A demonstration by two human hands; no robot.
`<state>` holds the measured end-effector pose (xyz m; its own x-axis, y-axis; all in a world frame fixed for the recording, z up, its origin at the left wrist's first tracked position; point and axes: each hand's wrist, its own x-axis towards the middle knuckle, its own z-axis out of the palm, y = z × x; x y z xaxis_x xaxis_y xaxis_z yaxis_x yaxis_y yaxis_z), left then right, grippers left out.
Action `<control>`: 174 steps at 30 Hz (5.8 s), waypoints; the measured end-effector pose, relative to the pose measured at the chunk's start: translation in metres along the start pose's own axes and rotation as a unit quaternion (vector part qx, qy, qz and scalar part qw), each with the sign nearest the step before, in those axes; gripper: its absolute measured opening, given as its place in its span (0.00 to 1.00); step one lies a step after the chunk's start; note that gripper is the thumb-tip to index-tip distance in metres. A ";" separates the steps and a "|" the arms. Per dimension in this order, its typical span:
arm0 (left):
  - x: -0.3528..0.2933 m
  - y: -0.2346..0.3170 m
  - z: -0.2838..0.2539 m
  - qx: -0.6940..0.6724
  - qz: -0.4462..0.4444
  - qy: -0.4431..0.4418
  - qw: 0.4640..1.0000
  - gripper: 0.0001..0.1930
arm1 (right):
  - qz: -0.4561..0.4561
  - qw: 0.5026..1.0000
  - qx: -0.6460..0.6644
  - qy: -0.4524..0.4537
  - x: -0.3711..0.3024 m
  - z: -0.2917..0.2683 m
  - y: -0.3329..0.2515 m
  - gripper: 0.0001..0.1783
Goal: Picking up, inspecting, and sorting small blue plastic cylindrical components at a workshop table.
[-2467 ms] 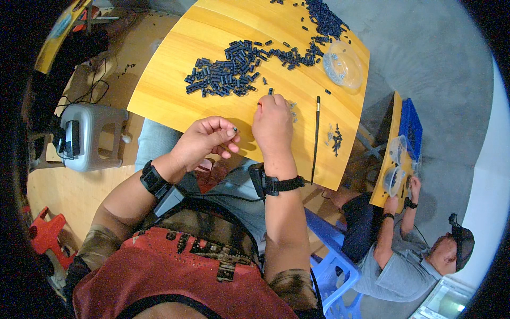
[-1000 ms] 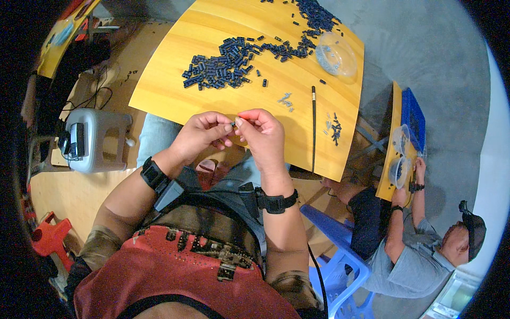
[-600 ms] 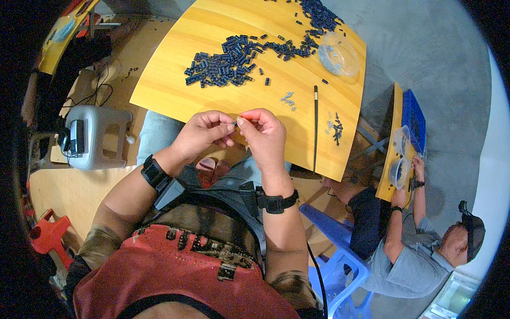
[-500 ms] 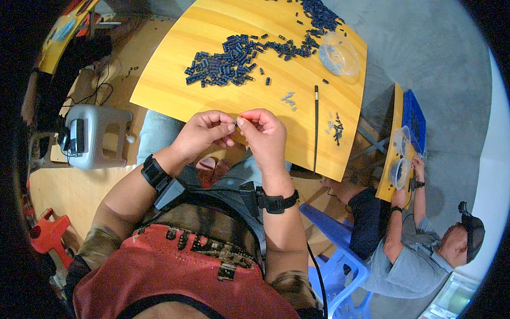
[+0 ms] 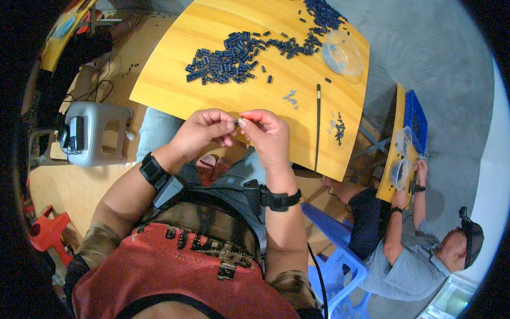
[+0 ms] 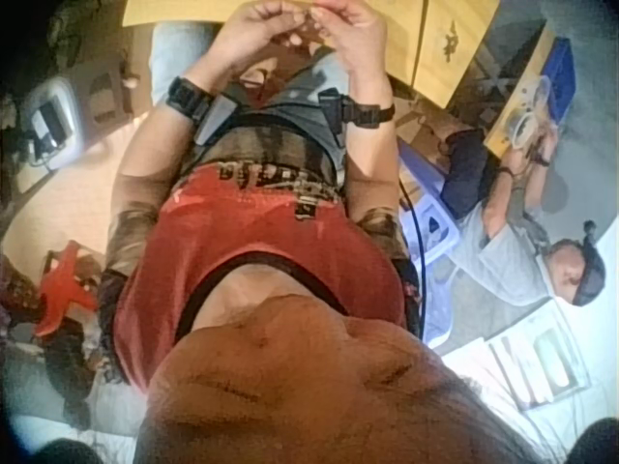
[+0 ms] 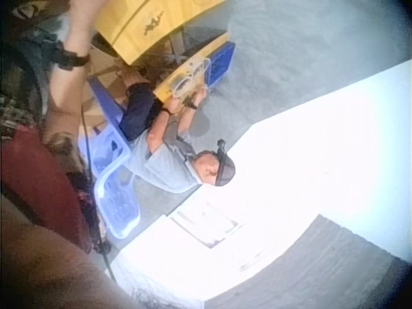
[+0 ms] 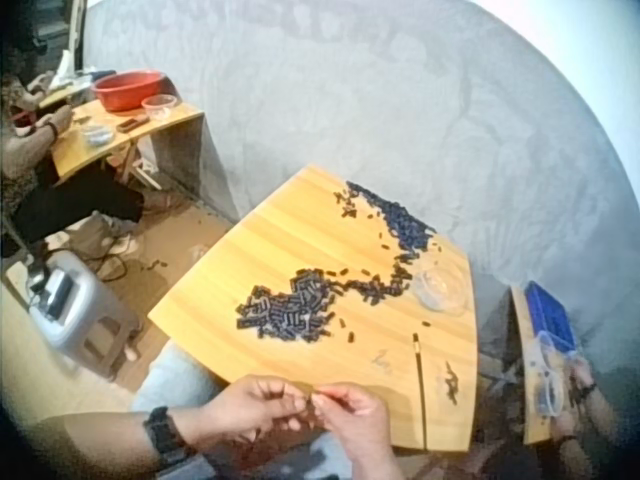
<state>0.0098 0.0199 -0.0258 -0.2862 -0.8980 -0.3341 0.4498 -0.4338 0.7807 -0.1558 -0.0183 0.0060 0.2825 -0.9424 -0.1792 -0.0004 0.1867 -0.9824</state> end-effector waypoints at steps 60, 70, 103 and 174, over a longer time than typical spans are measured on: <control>0.001 0.001 0.000 0.056 0.008 0.028 0.998 0.06 | -0.021 0.996 -0.044 -0.071 0.006 -0.004 0.006 0.06; 0.003 0.006 -0.003 -0.062 -0.018 0.004 0.998 0.06 | -0.145 0.986 -0.076 -0.016 -0.005 0.010 0.018 0.14; -0.023 -0.020 0.022 -0.065 -0.062 0.068 0.994 0.04 | -0.232 0.928 -0.290 0.025 -0.043 0.014 0.020 0.16; -0.035 -0.062 0.046 -0.087 -0.156 0.041 0.983 0.10 | -0.128 0.910 -0.383 -0.097 -0.075 -0.042 0.020 0.15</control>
<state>-0.0466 0.0816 -0.0381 -0.3678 -0.7188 -0.5899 0.4910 -0.6889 0.5333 -0.2171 0.0444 -0.0029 0.5308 -0.8475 0.0000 -0.5583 -0.3497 -0.7523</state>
